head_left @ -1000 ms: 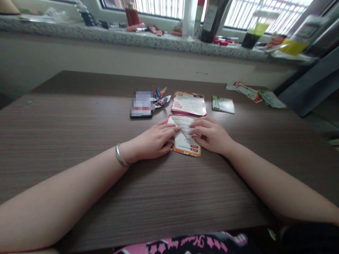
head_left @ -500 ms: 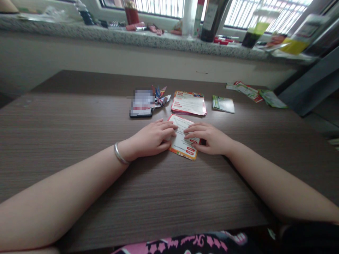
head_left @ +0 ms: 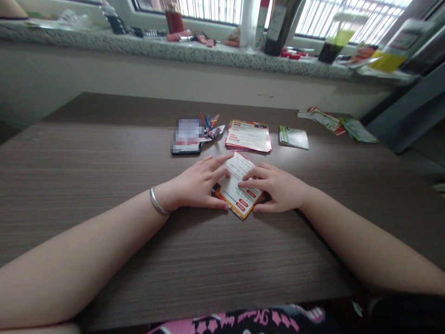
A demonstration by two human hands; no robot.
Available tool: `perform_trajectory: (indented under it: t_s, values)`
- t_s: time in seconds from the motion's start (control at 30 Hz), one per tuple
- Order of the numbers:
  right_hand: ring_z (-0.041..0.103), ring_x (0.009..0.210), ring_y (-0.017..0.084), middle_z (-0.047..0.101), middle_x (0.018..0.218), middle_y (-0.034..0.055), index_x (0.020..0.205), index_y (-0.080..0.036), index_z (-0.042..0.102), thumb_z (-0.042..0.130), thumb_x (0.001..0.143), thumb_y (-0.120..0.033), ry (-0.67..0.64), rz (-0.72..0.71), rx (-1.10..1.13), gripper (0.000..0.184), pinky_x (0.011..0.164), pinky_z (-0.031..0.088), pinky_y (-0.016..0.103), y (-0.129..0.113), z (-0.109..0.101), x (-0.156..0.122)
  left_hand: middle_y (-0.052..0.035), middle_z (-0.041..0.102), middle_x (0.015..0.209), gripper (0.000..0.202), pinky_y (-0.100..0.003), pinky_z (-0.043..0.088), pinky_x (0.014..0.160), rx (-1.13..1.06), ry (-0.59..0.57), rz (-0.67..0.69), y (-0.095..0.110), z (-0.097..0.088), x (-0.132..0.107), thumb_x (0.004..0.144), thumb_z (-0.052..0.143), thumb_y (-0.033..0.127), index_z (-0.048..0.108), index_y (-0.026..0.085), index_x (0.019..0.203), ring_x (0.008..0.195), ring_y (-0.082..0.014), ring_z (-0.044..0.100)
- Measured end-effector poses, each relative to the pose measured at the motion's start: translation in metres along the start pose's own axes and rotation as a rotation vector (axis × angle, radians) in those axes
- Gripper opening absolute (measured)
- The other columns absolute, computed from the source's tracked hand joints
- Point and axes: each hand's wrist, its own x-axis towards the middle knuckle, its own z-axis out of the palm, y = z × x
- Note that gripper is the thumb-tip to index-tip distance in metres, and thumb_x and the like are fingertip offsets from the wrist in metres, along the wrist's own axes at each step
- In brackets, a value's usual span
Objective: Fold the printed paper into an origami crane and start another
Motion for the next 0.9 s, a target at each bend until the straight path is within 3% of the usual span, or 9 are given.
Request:
perform_trajectory:
  t_s: [0.17,0.33,0.57,0.9]
  values:
    - [0.057,0.098,0.027,0.064,0.111,0.0143,0.127,-0.016,0.061,0.054,0.084,-0.062,-0.015,-0.007,-0.100,0.063,0.087,0.047,0.043,-0.0026,0.0002,-0.0001,-0.0161,0.028,0.157,0.083,-0.055,0.022,0.117,0.067,-0.063,0.053,0.0003,-0.0032,0.0008,0.071,0.060,0.075,0.049,0.021,0.133,0.142,-0.0354,0.031]
    - [0.058,0.108,0.028,0.064,0.122,0.0152,0.124,-0.015,0.062,0.048,0.089,-0.061,-0.025,-0.049,-0.164,0.060,0.089,0.048,0.043,-0.0040,-0.0012,-0.0001,-0.0134,0.043,0.150,0.080,-0.051,0.017,0.119,0.078,-0.093,0.082,-0.0004,-0.0037,0.0025,0.078,0.054,0.074,0.047,0.019,0.137,0.142,-0.0302,0.031]
    - [0.061,0.109,0.028,0.065,0.125,0.0158,0.120,-0.015,0.063,0.051,0.088,-0.061,-0.019,-0.046,-0.164,0.058,0.087,0.050,0.043,-0.0036,-0.0026,-0.0015,-0.0138,0.036,0.153,0.087,-0.054,0.021,0.116,0.112,-0.148,0.051,0.0025,-0.0046,0.0030,0.076,0.053,0.076,0.035,0.030,0.147,0.141,-0.0336,0.033]
    - [0.069,0.096,0.020,0.074,0.108,0.0069,0.100,-0.019,0.072,0.053,0.092,-0.042,0.092,-0.085,-0.084,0.031,0.081,0.054,0.033,-0.0047,-0.0033,-0.0042,-0.0138,0.052,0.139,0.062,-0.049,0.032,0.110,0.228,-0.077,0.082,0.0079,-0.0087,0.0019,0.090,0.045,0.064,0.052,0.024,0.136,0.128,-0.0312,0.048]
